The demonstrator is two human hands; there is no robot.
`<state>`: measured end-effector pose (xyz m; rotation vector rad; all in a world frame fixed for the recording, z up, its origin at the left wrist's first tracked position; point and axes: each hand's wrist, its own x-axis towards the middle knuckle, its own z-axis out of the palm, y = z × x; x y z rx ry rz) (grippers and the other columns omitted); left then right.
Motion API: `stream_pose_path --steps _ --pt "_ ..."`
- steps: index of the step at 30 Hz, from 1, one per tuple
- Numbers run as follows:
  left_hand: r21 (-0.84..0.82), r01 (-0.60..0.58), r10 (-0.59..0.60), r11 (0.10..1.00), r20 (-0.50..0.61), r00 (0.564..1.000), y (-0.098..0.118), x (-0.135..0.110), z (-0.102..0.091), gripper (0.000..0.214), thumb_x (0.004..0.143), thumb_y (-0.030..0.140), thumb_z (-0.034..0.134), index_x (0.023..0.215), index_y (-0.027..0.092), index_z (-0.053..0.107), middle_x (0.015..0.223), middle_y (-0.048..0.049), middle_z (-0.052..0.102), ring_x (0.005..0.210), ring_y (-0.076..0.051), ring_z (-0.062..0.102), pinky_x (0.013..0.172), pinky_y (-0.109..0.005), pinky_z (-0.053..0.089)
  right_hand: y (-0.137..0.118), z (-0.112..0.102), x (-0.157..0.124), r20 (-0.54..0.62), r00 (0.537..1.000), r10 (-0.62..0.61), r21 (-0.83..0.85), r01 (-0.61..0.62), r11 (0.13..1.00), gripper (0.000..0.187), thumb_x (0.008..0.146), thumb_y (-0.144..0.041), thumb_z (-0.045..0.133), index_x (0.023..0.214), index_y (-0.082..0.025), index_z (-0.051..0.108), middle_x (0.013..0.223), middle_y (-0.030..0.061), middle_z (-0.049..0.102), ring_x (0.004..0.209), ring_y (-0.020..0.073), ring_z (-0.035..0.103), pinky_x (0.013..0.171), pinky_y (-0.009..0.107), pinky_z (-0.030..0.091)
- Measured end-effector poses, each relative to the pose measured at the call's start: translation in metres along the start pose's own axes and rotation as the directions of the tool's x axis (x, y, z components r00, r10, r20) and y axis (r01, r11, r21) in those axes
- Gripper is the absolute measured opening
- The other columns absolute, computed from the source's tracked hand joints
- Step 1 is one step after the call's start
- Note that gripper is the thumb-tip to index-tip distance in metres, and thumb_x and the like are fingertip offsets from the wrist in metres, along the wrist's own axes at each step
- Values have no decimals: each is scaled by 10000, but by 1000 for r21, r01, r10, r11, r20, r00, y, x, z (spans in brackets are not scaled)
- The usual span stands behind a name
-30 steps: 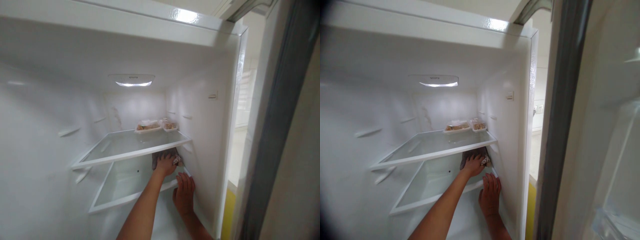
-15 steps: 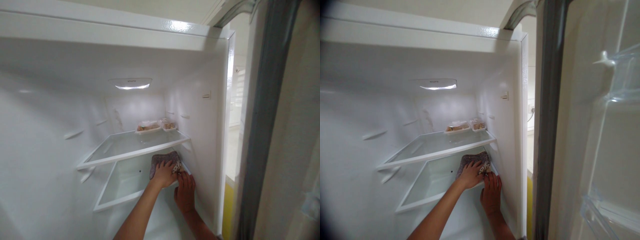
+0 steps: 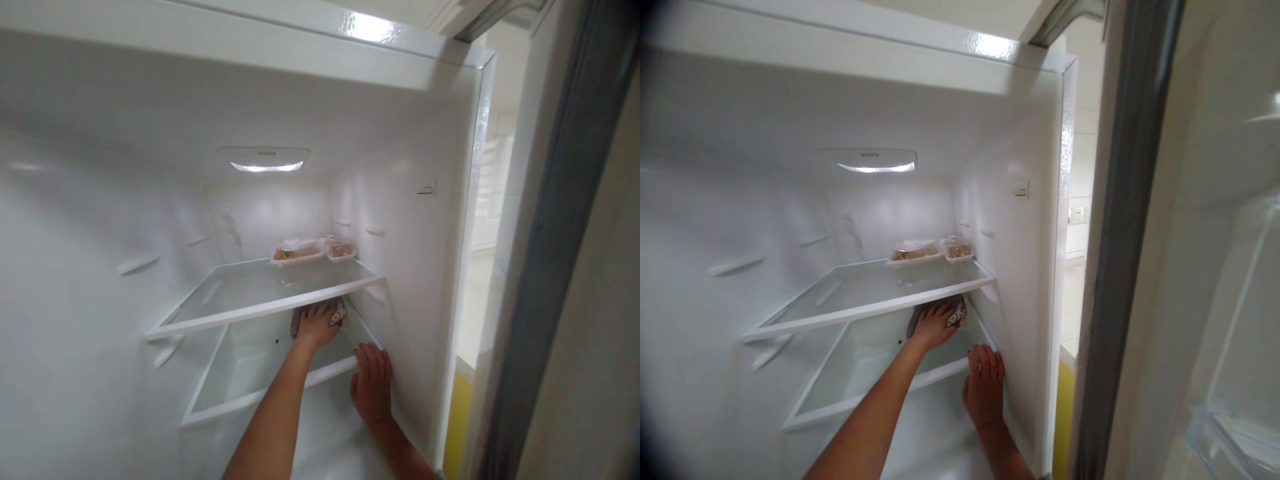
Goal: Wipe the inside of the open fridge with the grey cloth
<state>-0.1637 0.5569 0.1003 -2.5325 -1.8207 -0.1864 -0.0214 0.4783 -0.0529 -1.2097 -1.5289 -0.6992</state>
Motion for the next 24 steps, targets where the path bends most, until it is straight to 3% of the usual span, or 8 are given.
stream_pose_path --steps 4,7,10,13,19,24 --pt "29 49 -49 998 -13 999 -38 -24 -6 633 892 499 442 1508 359 400 1655 -7 357 1511 -317 311 1225 -552 255 0 -1 -1 10 1000 6 -2 -6 1000 510 780 -25 478 1265 -164 550 1289 137 603 1316 265 454 1148 552 347" --pt "51 137 -137 989 -4 991 -76 -52 -15 639 907 504 411 1525 346 378 1658 -21 351 1516 -322 308 1217 -567 265 2 -4 -1 29 1000 -8 -1 8 1000 536 773 -24 485 1288 -160 542 1299 145 607 1327 276 447 1147 568 350" --pt "79 229 -229 970 -6 973 -111 -84 -25 648 918 485 381 1538 294 374 1658 -54 346 1516 -347 310 1218 -584 253 7 -9 2 50 996 -72 -11 72 997 501 795 -26 491 1274 -154 561 1286 143 617 1319 273 457 1143 544 376" --pt "102 276 -275 956 -18 961 -128 -110 -31 632 928 465 359 1534 285 388 1651 -59 359 1518 -339 314 1226 -564 253 12 -14 7 61 987 -148 -26 150 988 456 815 -10 476 1235 -144 594 1249 139 632 1294 256 476 1130 503 412" --pt "130 283 -286 950 3 958 -111 -146 -38 599 929 409 353 1511 291 431 1642 -45 380 1505 -357 337 1213 -577 287 8 -18 9 69 986 -152 -54 156 986 454 802 -13 478 1227 -121 597 1289 157 608 1340 285 441 1126 526 426" --pt "94 252 -259 963 67 963 -84 -197 -45 630 911 374 371 1536 295 391 1668 -19 320 1529 -378 279 1237 -599 237 5 -22 8 90 988 -125 -47 129 990 494 785 -24 487 1257 -127 587 1332 169 591 1336 292 450 1129 537 418"
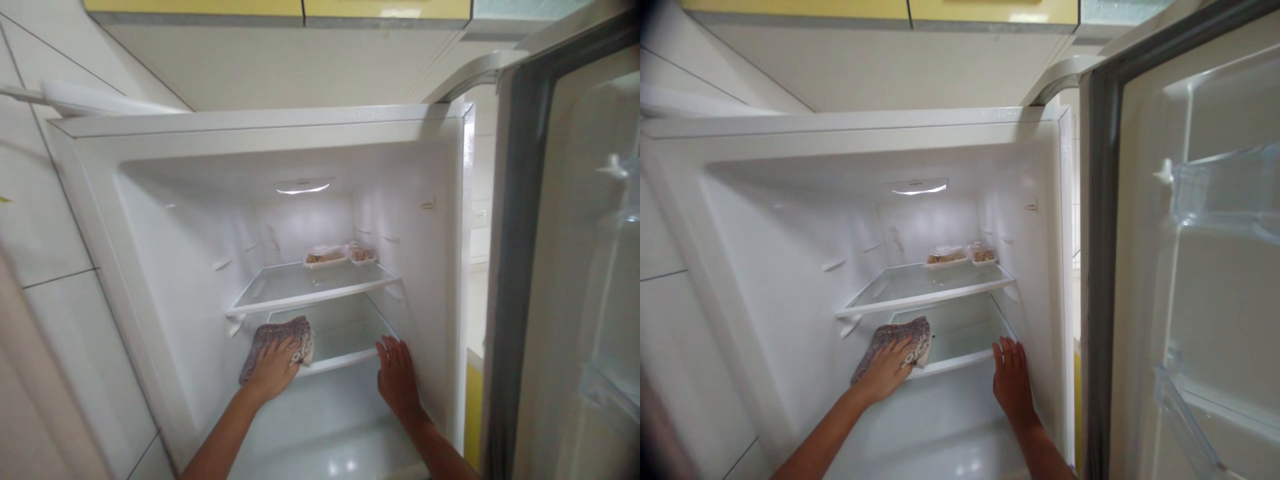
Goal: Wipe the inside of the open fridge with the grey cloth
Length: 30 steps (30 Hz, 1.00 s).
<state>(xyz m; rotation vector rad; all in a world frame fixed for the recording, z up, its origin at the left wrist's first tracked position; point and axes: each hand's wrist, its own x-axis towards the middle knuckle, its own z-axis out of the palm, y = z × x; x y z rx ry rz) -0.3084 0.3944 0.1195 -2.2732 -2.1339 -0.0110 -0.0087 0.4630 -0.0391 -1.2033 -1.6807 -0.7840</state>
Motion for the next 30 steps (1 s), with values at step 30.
stream_pose_path --steps 30 --pt "-220 -299 292 928 -64 954 146 31 21 723 858 518 438 1545 307 355 1675 -52 307 1539 -437 196 1238 -693 124 15 15 -12 -6 999 -54 41 54 998 580 820 -86 486 1399 -92 461 1299 180 606 1298 308 481 1136 539 412"
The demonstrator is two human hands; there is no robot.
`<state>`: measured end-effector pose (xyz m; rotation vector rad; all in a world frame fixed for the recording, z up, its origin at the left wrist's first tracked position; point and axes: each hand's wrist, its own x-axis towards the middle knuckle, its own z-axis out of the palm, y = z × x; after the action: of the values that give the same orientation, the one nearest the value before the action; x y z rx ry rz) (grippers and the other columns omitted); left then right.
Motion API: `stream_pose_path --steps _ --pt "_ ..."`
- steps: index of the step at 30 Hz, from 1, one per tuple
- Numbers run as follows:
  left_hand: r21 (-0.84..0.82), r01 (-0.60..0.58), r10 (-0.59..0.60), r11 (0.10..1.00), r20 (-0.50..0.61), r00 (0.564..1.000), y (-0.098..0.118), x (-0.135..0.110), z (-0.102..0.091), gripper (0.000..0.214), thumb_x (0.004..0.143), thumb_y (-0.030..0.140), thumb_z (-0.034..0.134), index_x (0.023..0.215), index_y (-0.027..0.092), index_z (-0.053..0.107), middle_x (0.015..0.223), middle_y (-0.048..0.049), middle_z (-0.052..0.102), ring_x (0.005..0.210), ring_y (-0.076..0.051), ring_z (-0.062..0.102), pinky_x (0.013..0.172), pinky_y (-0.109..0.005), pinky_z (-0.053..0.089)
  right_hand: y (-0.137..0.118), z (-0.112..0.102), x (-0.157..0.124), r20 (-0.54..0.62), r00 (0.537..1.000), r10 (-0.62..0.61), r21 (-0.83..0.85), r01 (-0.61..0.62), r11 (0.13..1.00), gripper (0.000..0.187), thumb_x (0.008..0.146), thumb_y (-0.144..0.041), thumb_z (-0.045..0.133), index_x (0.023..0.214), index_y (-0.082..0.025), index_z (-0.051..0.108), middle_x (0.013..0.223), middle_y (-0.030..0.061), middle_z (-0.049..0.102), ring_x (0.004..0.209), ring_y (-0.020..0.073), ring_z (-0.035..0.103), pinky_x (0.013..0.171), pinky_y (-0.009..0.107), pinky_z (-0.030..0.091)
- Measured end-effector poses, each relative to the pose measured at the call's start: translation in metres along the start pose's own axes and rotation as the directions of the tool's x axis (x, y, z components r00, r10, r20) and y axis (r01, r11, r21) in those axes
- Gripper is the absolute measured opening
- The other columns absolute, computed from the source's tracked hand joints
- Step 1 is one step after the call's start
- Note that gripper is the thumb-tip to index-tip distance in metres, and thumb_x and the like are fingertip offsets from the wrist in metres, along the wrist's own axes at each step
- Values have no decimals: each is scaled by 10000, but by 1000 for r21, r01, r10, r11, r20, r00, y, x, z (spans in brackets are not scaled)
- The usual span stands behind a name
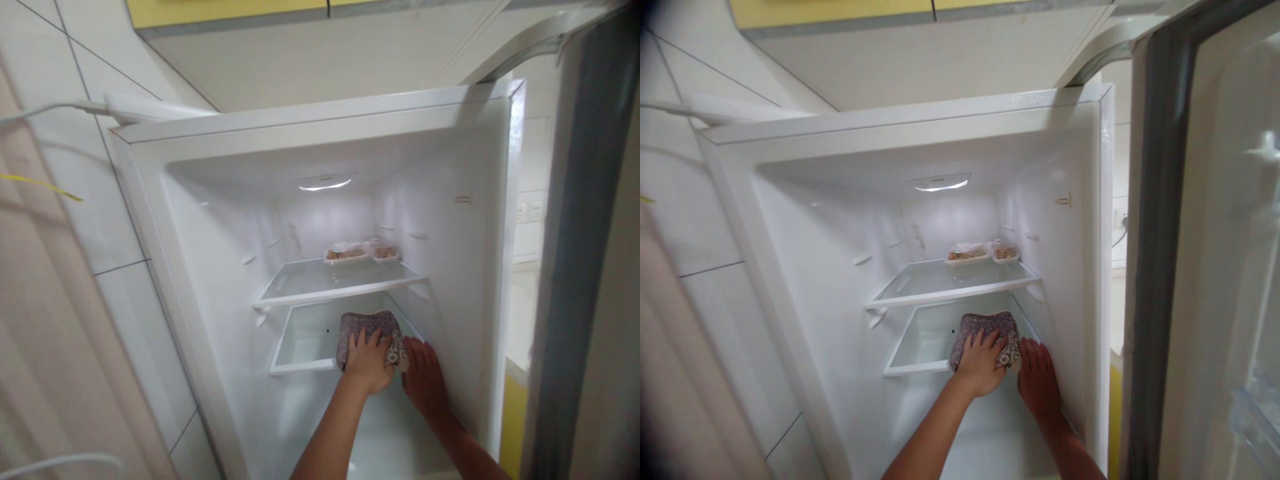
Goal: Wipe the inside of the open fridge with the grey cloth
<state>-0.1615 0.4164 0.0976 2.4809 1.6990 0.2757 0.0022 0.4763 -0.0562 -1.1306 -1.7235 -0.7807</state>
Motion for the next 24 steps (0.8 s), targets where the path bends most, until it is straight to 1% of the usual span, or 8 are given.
stream_pose_path --steps 2,5,8,11,14,18,21,24 --pt "4 20 -19 1000 -25 999 -11 -9 -2 720 847 526 463 1535 333 371 1665 -29 333 1536 -416 225 1247 -671 140 0 -3 2 17 1000 8 4 -8 1000 552 817 -86 502 1368 -106 496 1313 172 604 1297 306 484 1136 534 411" --pt "31 93 -90 995 -72 993 -31 -23 -9 694 844 478 478 1521 347 398 1647 -4 371 1532 -382 257 1257 -639 155 -2 -7 4 20 1000 6 -5 -6 1000 507 813 -62 501 1315 -115 544 1292 156 617 1266 291 508 1129 508 422" --pt "65 177 -171 982 -89 981 -56 -40 -20 670 847 411 467 1511 336 421 1641 7 383 1529 -362 277 1260 -616 175 -3 -8 6 2 1000 -12 -37 13 999 479 824 -38 481 1291 -105 563 1273 159 627 1257 287 515 1118 503 432" --pt "106 251 -243 962 -81 967 -84 -57 -33 661 859 390 449 1515 313 424 1645 4 372 1530 -357 281 1259 -600 186 -2 -8 5 1 1000 -19 -45 19 999 473 837 -42 478 1298 -108 565 1274 164 630 1270 287 509 1110 507 439" --pt "138 333 -321 933 -106 941 -111 -69 -41 649 878 376 422 1522 296 415 1641 -4 377 1529 -350 288 1255 -586 198 -2 -9 5 13 1000 -10 -35 10 999 485 836 -42 481 1308 -114 566 1279 166 633 1281 283 503 1117 510 432" --pt "161 357 -340 920 -122 932 -137 -61 -43 640 886 385 426 1519 292 419 1637 -24 387 1514 -334 328 1246 -548 240 -3 -10 6 27 1000 11 -27 -10 1000 495 830 -32 487 1313 -104 565 1300 173 627 1301 282 489 1130 511 417" --pt "184 355 -333 916 -143 932 -149 -41 -41 626 901 407 415 1515 290 426 1632 -43 397 1501 -350 349 1235 -568 247 -5 -11 7 32 999 25 -32 -24 999 493 827 -21 485 1307 -100 566 1305 167 625 1308 284 482 1133 510 416" --pt "190 353 -332 916 -134 934 -162 -19 -43 626 916 457 400 1517 285 424 1633 -45 393 1514 -320 333 1241 -531 254 -6 -9 8 17 999 36 -38 -35 999 509 818 -6 478 1309 -111 560 1322 159 617 1313 281 477 1130 512 417"
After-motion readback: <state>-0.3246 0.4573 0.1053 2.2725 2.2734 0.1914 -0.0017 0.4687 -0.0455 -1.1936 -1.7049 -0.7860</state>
